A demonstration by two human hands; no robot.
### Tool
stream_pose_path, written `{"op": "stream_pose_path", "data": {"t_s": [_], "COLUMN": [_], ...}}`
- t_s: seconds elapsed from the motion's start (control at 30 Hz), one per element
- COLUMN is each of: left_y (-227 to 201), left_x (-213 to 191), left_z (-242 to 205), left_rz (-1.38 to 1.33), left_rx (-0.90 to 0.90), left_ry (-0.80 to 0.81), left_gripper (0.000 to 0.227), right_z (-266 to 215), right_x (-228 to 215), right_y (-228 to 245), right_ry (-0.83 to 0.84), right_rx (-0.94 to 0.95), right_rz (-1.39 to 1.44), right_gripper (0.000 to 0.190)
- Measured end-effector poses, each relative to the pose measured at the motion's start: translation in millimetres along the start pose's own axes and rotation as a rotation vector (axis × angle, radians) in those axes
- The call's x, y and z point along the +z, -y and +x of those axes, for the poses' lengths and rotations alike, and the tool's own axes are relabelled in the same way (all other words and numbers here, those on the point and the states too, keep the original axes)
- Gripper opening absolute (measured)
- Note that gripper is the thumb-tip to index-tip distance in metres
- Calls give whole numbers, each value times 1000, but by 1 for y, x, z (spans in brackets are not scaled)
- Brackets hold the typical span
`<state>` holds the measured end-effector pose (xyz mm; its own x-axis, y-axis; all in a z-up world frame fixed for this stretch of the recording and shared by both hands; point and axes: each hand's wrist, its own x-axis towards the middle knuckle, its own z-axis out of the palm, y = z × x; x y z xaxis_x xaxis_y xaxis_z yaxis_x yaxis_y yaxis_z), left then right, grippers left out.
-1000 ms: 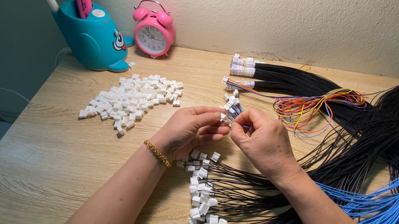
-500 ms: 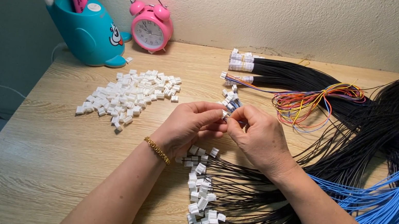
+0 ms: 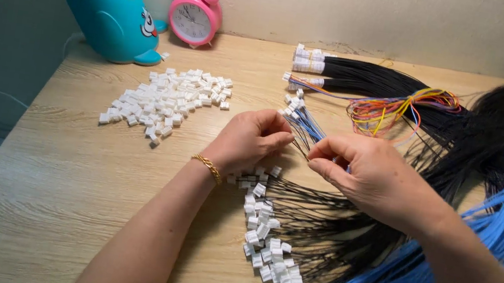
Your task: The person assembles wire harnesses by inserting multiple blue wires into white plastic connectors. They repeatedly pick up a connector, align the wires, and push them into the housing until secured. The completed harnesses are placed on the table alongside other finished bundles.
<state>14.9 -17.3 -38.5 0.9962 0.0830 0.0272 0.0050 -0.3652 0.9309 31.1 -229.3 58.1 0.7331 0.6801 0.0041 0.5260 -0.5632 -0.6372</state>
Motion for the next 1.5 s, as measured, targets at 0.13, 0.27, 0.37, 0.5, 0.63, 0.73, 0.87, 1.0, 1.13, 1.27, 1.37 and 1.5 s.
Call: {"op": "stream_pose_path", "data": {"t_s": [0.13, 0.27, 0.37, 0.5, 0.63, 0.73, 0.87, 1.0, 1.13, 1.27, 1.37, 1.5], "left_y": [-20, -32, -32, -30, -3, 2, 6, 11, 14, 11, -2, 5], "left_x": [-9, -7, -13, -17, -21, -25, -25, -25, -27, -27, -24, -21], "left_z": [-16, -26, -28, -41, -38, -34, -34, -33, -32, -34, -37, -31], "left_rz": [-12, -32, -148, -283, -533, -713, -747, -784, -844, -851, -746, -723], "left_rx": [19, -62, -110, -93, -49, -127, -101, -88, -90, -84, -67, 26], "left_ry": [269, 360, 308, 206, 80, 54, 65, 64, 65, 49, -12, -55], "left_gripper": [14, 27, 41, 49, 44, 46, 42, 38, 38, 38, 37, 40], "right_z": [-50, -110, -131, -135, -128, -122, -117, -116, -119, -110, -92, -63], "right_x": [-23, -15, 1, 18, 24, 30, 32, 32, 19, 15, 12, 17], "right_y": [-12, -30, -38, -46, -51, -60, -58, -54, -70, -64, -32, -22], "right_ry": [187, 304, 291, 229, 197, 217, 282, 289, 260, 20, -124, -208], "right_rx": [129, -338, -427, -455, -401, -462, -449, -351, -137, 133, 189, 129], "right_rz": [-148, -80, -158, -229, -248, -297, -269, -189, -106, 83, 116, 170], "right_gripper": [13, 11, 14, 20, 23, 25, 13, 11, 12, 19, 23, 24]}}
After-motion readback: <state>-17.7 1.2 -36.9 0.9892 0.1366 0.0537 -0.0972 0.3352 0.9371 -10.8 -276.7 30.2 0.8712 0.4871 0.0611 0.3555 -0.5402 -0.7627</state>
